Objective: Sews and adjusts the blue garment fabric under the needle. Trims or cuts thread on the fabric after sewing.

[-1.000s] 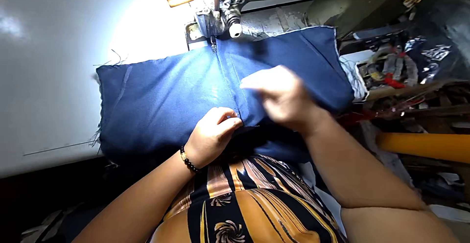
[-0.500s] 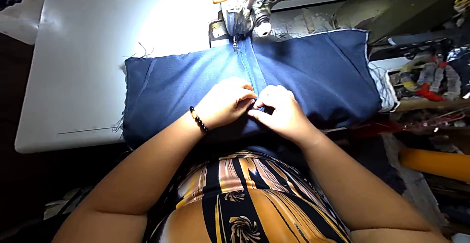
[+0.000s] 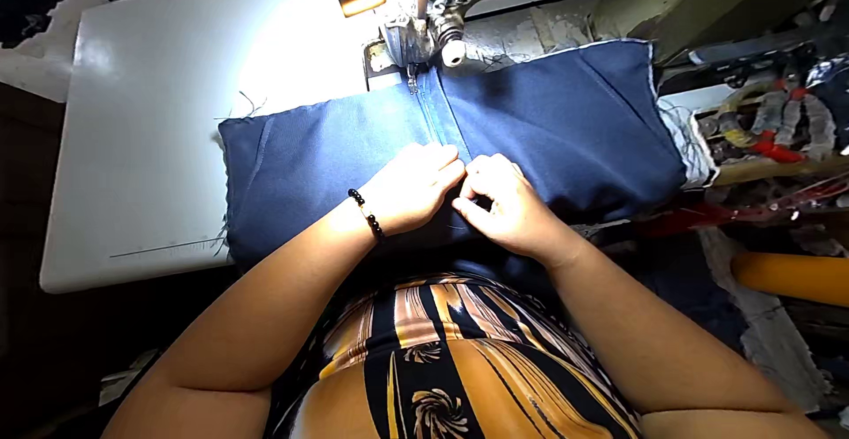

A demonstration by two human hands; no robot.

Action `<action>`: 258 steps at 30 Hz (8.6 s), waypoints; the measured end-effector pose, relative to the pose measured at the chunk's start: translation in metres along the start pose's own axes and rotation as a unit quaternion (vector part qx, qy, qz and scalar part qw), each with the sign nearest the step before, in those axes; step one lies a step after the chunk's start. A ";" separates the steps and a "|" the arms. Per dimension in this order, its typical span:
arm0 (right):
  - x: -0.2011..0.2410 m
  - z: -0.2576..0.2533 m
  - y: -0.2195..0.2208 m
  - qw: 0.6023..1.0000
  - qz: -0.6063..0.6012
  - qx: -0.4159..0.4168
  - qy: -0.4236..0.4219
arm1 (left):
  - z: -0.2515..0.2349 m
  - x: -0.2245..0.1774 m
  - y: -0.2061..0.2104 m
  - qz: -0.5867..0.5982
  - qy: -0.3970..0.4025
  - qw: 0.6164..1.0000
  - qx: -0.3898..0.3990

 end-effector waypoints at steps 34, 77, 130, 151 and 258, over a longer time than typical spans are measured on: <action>0.003 -0.005 -0.009 0.998 0.054 0.012 -0.035 | 0.017 -0.025 0.015 0.036 -0.323 0.945 -0.040; -0.067 -0.109 -0.030 0.973 0.074 0.041 -0.214 | -0.011 0.092 -0.011 0.024 -0.298 0.949 -0.099; 0.012 -0.064 0.001 0.986 0.100 -0.046 0.123 | 0.003 -0.007 -0.002 -0.057 -0.320 0.945 -0.022; 0.015 -0.053 0.015 0.991 0.060 -0.096 0.073 | 0.010 0.008 -0.002 -0.069 -0.241 0.968 -0.023; -0.014 -0.082 -0.005 0.981 0.187 0.054 0.000 | 0.013 0.078 -0.013 -0.033 -0.194 0.979 -0.048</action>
Point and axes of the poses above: each hand's wrist, its own z-axis away from the middle knuckle, its own y-axis out of the palm, x = y × z, the point moved 1 cm from there along -z, towards the middle knuckle, and after that the axes turned 7 degrees about x, right-handed, at the moved point
